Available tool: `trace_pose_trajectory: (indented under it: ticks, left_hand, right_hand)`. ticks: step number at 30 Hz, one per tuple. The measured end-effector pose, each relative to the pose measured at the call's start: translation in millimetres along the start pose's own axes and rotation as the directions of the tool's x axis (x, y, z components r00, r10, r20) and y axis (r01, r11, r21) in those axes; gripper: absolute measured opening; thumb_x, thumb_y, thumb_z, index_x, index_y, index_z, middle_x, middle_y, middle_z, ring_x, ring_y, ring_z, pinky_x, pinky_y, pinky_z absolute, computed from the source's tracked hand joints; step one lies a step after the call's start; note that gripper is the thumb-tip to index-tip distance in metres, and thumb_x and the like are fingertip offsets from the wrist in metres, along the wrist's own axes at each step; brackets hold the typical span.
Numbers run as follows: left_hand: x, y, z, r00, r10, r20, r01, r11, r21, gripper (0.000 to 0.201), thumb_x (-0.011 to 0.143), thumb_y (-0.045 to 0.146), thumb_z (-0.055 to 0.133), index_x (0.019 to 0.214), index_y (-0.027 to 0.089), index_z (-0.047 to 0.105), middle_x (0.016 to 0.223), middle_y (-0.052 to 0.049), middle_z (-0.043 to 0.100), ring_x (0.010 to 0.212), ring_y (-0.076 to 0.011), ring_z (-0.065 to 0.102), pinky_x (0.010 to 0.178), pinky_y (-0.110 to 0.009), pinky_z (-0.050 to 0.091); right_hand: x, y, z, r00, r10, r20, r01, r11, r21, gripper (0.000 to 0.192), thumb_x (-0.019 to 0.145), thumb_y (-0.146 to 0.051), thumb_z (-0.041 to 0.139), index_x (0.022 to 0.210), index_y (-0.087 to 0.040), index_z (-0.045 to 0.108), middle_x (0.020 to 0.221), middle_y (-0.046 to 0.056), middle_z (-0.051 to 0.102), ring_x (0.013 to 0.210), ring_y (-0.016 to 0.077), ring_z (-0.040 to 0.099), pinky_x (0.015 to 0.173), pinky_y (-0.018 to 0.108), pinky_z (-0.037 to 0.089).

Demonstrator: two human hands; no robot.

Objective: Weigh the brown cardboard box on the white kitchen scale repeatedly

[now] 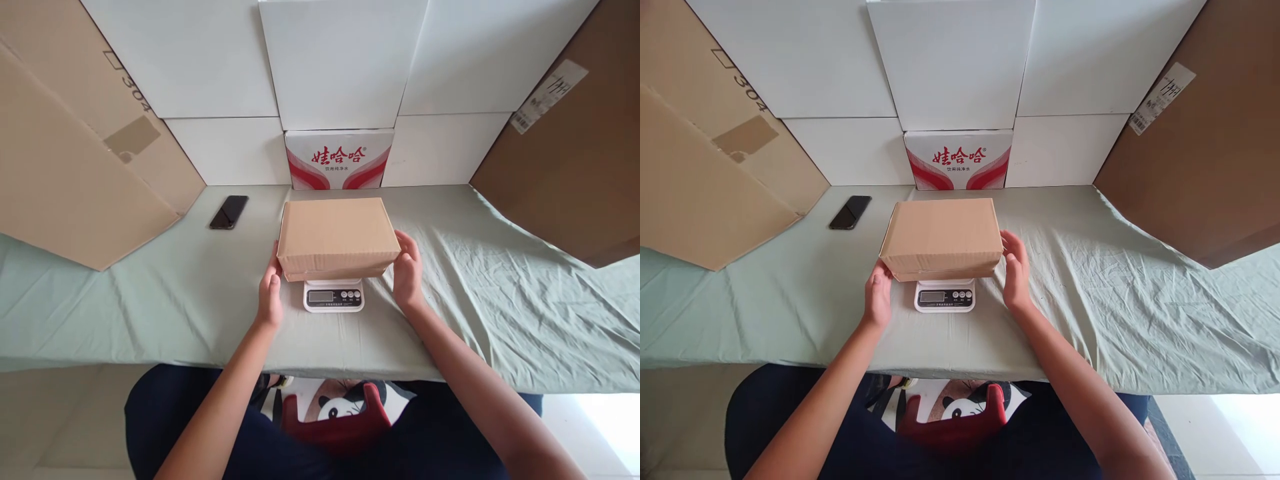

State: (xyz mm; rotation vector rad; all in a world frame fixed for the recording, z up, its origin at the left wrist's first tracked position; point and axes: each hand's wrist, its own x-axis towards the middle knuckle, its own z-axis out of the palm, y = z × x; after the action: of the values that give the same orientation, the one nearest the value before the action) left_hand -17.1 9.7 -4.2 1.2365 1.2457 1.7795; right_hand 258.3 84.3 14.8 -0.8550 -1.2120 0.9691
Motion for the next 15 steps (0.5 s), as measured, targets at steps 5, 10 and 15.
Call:
trace_pose_trajectory:
  ticks: [5,10,15]
  left_hand:
    - [-1,-2,-1.2,0.997,0.009,0.080,-0.011,1.000,0.023,0.068,0.094,0.071,0.045,0.139,0.023,0.062,0.142,-0.012,0.066,0.142,-0.0344,0.054,0.119,-0.047,0.043]
    - [1,-6,-3.2,0.997,-0.020,0.077,0.019,1.000,0.009,0.067,0.093,0.073,0.045,0.134,0.023,0.065,0.137,-0.012,0.069,0.138,-0.0347,0.056,0.115,-0.046,0.045]
    - [1,-5,-3.3,0.997,-0.008,0.079,0.008,1.000,0.006,0.065,0.094,0.072,0.046,0.131,0.022,0.065,0.136,-0.013,0.069,0.137,-0.0355,0.057,0.114,-0.048,0.046]
  right_hand:
    - [-19,-12,6,0.982,-0.045,0.184,0.071,0.988,-0.134,0.059,0.095,-0.055,0.052,0.149,-0.035,0.043,0.158,0.006,0.049,0.147,0.0293,0.045,0.122,0.052,0.038]
    - [-23,-18,8,0.981,-0.044,0.188,0.084,0.974,-0.209,0.064,0.094,-0.054,0.057,0.151,-0.031,0.041,0.155,0.010,0.048,0.141,0.0319,0.047,0.120,0.054,0.039]
    - [-23,-20,9,0.984,-0.046,0.173,0.086,0.969,-0.231,0.063,0.093,-0.057,0.058,0.149,-0.032,0.043,0.152,0.010,0.050,0.138,0.0322,0.049,0.117,0.053,0.042]
